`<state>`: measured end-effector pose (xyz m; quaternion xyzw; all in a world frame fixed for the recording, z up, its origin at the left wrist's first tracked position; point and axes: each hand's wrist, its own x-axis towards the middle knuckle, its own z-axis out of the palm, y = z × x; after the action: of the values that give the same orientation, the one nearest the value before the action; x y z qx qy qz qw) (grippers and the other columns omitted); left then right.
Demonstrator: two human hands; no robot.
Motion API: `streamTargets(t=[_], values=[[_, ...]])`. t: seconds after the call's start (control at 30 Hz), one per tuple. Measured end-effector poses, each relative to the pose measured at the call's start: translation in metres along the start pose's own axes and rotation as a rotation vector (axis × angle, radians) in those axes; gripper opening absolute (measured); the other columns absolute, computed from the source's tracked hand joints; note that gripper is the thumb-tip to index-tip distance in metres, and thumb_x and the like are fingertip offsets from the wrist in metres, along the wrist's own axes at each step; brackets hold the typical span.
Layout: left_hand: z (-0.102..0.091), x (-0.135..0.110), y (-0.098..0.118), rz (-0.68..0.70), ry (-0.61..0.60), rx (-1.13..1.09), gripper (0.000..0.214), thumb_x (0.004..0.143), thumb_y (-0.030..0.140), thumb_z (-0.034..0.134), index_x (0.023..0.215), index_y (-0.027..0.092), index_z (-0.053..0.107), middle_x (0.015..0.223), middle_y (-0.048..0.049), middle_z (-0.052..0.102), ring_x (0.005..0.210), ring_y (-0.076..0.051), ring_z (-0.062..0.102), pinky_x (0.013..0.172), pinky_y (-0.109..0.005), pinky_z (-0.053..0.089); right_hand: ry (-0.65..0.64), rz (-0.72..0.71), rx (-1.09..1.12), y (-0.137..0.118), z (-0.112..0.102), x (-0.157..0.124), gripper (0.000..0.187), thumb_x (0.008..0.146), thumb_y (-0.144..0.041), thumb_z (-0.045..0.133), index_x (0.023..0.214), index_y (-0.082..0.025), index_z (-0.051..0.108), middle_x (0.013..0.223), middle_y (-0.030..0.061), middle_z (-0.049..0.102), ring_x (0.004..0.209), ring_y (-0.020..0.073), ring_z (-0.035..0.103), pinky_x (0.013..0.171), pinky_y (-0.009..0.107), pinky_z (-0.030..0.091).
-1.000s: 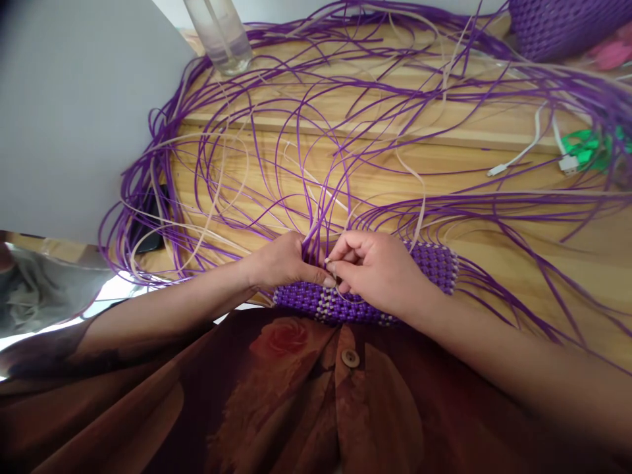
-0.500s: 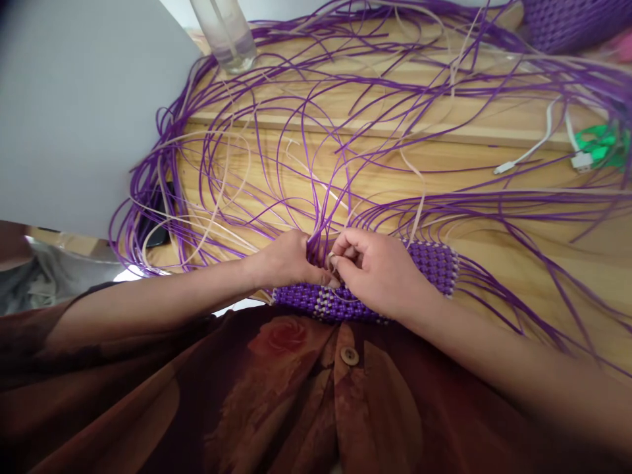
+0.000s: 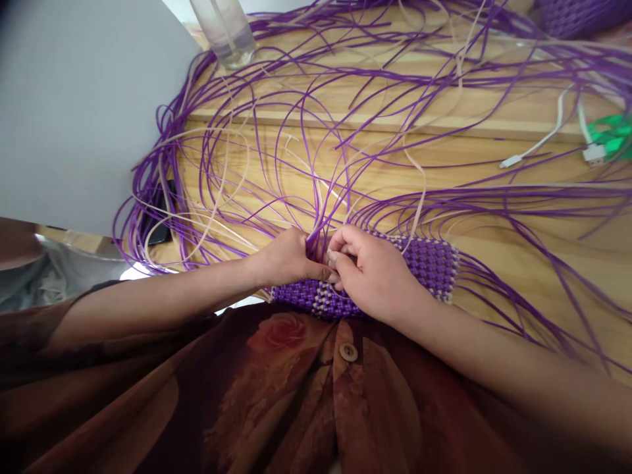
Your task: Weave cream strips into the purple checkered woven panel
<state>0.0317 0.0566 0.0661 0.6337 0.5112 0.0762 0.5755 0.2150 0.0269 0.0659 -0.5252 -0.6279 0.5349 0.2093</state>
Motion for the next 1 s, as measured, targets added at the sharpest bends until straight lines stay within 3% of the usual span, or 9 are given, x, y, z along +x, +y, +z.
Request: streamTargets(t=[0.17,0.33,0.47,0.6,0.73,0.9,1.0], values=[[0.001,-0.002,0.001,0.033,0.028,0.064,0.032,0.063,0.041,0.080,0.067,0.014,0.064,0.060,0.0040,0.054,0.060,-0.011,0.047,0.057,-0.024,0.035,0.008,0.002,-0.138,-0.001,-0.004,0.000,0.009,0.092,-0.030,0.052,0.091,-0.022,0.055,0.069,-0.0004,0.067,0.055,0.0133,0.066,0.050,0.023,0.043],[0.002,-0.006,0.003,0.027,0.040,0.038,0.033,0.062,0.040,0.082,0.070,0.014,0.065,0.064,0.0034,0.061,0.063,-0.012,0.053,0.061,-0.024,0.039,0.017,-0.151,-0.367,-0.006,-0.019,0.007,0.010,0.088,-0.029,0.058,0.086,-0.021,0.062,0.071,0.0003,0.068,0.053,0.0108,0.057,0.053,0.025,0.036],[0.002,-0.011,0.001,0.075,0.048,0.014,0.032,0.064,0.040,0.082,0.072,0.014,0.066,0.068,0.0020,0.063,0.066,-0.013,0.056,0.063,-0.024,0.041,-0.049,-0.233,-0.364,-0.008,-0.031,0.012,0.014,0.088,-0.032,0.060,0.084,-0.020,0.067,0.063,-0.0025,0.064,0.052,0.0093,0.051,0.054,0.025,0.034],[0.004,-0.014,-0.003,0.115,0.082,0.033,0.034,0.067,0.045,0.080,0.074,0.014,0.066,0.070,0.0011,0.065,0.067,-0.013,0.057,0.063,-0.024,0.040,-0.226,-0.136,-0.279,-0.011,-0.038,0.023,0.027,0.092,-0.038,0.052,0.082,-0.020,0.069,0.056,-0.0033,0.061,0.047,0.0095,0.052,0.048,0.024,0.035],[0.005,-0.015,-0.002,0.087,0.108,0.052,0.033,0.065,0.043,0.080,0.074,0.014,0.068,0.066,0.0021,0.061,0.065,-0.013,0.055,0.060,-0.024,0.038,-0.330,-0.065,-0.213,-0.013,-0.034,0.038,0.017,0.085,-0.027,0.059,0.090,-0.022,0.074,0.063,-0.0036,0.068,0.042,0.0084,0.054,0.044,0.023,0.039],[0.005,-0.015,-0.003,0.087,0.105,0.024,0.029,0.067,0.040,0.079,0.074,0.014,0.066,0.064,0.0036,0.059,0.061,-0.011,0.051,0.058,-0.023,0.037,-0.197,0.018,-0.161,-0.013,-0.028,0.041,0.011,0.080,-0.027,0.066,0.072,-0.020,0.068,0.054,-0.0028,0.063,0.041,0.0090,0.054,0.043,0.022,0.039],[0.006,-0.015,-0.004,0.106,0.084,-0.022,0.027,0.068,0.037,0.078,0.072,0.014,0.065,0.066,0.0027,0.061,0.063,-0.011,0.053,0.061,-0.023,0.039,-0.176,0.033,-0.111,-0.013,-0.030,0.037,0.005,0.079,-0.023,0.067,0.081,-0.021,0.071,0.062,-0.0022,0.068,0.043,0.0086,0.055,0.043,0.022,0.041]])
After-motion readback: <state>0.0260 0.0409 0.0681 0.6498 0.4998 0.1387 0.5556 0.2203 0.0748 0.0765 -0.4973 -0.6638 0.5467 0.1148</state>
